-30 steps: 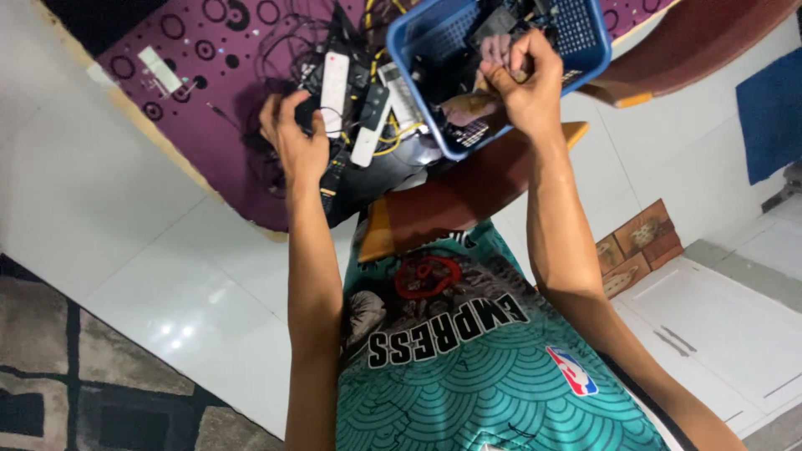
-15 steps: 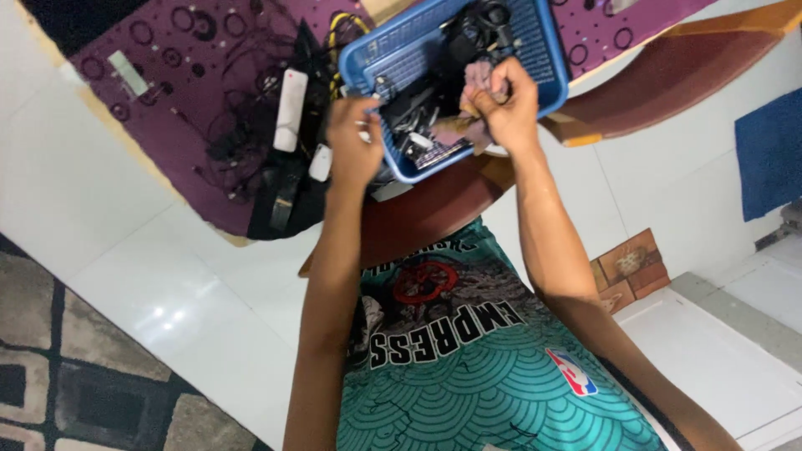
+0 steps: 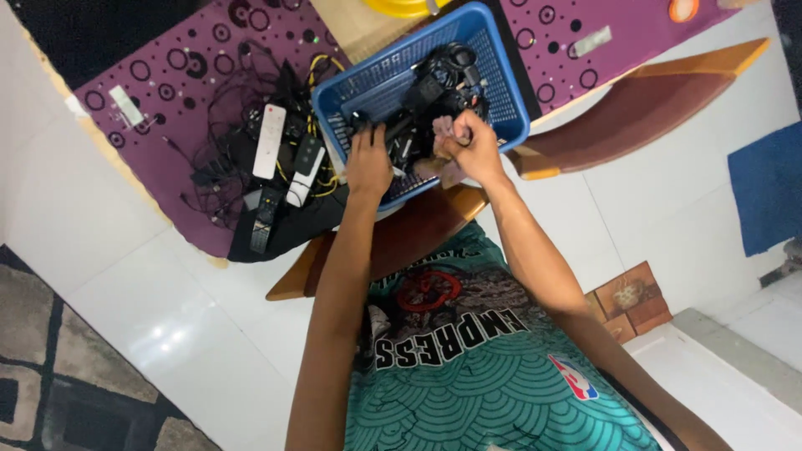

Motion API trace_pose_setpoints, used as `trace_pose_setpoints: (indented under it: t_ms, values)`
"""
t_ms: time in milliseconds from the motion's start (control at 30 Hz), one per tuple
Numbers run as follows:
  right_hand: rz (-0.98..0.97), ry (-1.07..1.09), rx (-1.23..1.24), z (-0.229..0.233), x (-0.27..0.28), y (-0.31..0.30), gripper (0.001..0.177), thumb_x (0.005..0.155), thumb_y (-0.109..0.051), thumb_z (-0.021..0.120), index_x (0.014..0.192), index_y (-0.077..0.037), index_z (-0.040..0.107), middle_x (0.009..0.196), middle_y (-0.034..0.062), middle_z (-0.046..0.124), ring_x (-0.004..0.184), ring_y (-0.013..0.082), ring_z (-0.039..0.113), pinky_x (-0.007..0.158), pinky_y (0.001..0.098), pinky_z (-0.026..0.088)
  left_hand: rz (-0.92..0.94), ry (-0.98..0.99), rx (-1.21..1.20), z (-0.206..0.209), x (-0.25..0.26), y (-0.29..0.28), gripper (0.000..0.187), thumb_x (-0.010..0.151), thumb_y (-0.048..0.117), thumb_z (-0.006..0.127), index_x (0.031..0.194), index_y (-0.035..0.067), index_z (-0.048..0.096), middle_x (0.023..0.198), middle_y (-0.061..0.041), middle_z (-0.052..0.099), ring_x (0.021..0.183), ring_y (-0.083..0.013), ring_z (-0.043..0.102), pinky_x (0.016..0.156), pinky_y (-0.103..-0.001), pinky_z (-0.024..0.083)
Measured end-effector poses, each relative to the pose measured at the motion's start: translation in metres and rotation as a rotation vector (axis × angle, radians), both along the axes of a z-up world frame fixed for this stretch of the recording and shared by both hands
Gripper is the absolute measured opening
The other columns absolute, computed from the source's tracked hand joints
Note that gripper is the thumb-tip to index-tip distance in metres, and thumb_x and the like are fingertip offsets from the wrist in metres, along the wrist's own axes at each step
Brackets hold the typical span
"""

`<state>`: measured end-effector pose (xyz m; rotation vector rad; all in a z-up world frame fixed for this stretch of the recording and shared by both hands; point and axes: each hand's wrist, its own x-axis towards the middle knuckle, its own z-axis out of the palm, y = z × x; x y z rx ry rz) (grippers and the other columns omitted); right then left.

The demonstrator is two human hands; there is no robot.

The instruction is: The person wipes a cable and a remote control with a cloth, then picks up a charger from a basket and wipes it.

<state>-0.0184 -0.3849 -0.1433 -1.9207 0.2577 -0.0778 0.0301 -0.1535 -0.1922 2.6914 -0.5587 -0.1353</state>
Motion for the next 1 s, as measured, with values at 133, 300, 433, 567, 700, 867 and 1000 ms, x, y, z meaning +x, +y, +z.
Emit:
trace_pose_setpoints:
  t_ms: [133,300,433,567,700,867,1000]
  values:
    - [-0.002,0.025,0.012,-0.006,0.004,-0.005,0.037,0.084,0.002,0.08,0.083,-0.008,0.045,0.078,-0.0011,0.047,0.079,0.0087,0.047,0.071,0.0262,0.044,0.028,0.24,0.251,-0.008,0.004,-0.017,0.072,0.08,0.011,0.076,0.147,0.012,0.05,0.143,-0.016,0.053,0.132,-0.0366,0.045,0.106,-0.052,0.04]
    - [-0.003,0.058,-0.004,-0.007,0.0,-0.014,0.039,0.083,0.004,0.081,0.082,-0.008,0.044,0.077,-0.0026,0.047,0.078,0.0086,0.046,0.069,0.0259,0.044,0.118,0.332,0.332,-0.01,0.01,-0.026,0.066,0.084,0.014,0.076,0.145,0.016,0.05,0.141,-0.015,0.054,0.138,-0.0417,0.041,0.109,-0.051,0.04]
    - [0.004,0.019,0.083,-0.005,0.002,-0.018,0.037,0.081,0.006,0.078,0.083,-0.009,0.044,0.082,-0.0045,0.048,0.082,0.0068,0.048,0.073,0.0242,0.046,0.174,0.312,0.306,-0.011,0.02,-0.029,0.069,0.081,0.015,0.079,0.144,0.018,0.051,0.138,-0.02,0.053,0.135,-0.0443,0.04,0.107,-0.05,0.04]
    - [-0.01,0.04,0.087,-0.003,0.009,-0.021,0.039,0.084,0.005,0.079,0.081,-0.01,0.043,0.078,-0.0043,0.045,0.078,0.0071,0.044,0.068,0.0246,0.041,0.21,0.341,0.25,-0.004,0.021,-0.028,0.069,0.074,0.023,0.084,0.134,0.009,0.055,0.13,-0.022,0.054,0.128,-0.0398,0.047,0.104,-0.05,0.042]
    - [-0.081,0.06,0.318,0.0,0.014,-0.021,0.037,0.084,0.008,0.075,0.08,-0.012,0.044,0.08,-0.0058,0.045,0.079,0.0056,0.047,0.07,0.0236,0.044,0.225,0.314,0.17,0.009,0.018,-0.024,0.053,0.077,0.029,0.084,0.119,0.002,0.065,0.122,-0.02,0.058,0.116,-0.0378,0.06,0.099,-0.047,0.05]
    - [-0.08,-0.071,0.477,0.029,0.025,-0.009,0.034,0.087,0.009,0.074,0.092,-0.012,0.048,0.091,-0.0034,0.056,0.086,0.0069,0.056,0.076,0.0242,0.049,0.291,-0.044,-0.397,0.051,0.006,-0.005,0.053,0.076,0.021,0.087,0.122,0.002,0.068,0.114,-0.019,0.061,0.103,-0.0389,0.063,0.09,-0.046,0.054]
    - [0.017,-0.088,0.545,0.058,0.04,0.014,0.038,0.085,0.007,0.075,0.111,-0.011,0.054,0.101,-0.0021,0.063,0.095,0.0089,0.064,0.083,0.0247,0.054,0.312,-0.2,-0.739,0.1,-0.007,0.01,0.054,0.077,0.012,0.089,0.126,0.001,0.067,0.114,-0.018,0.06,0.104,-0.0353,0.064,0.089,-0.042,0.055]
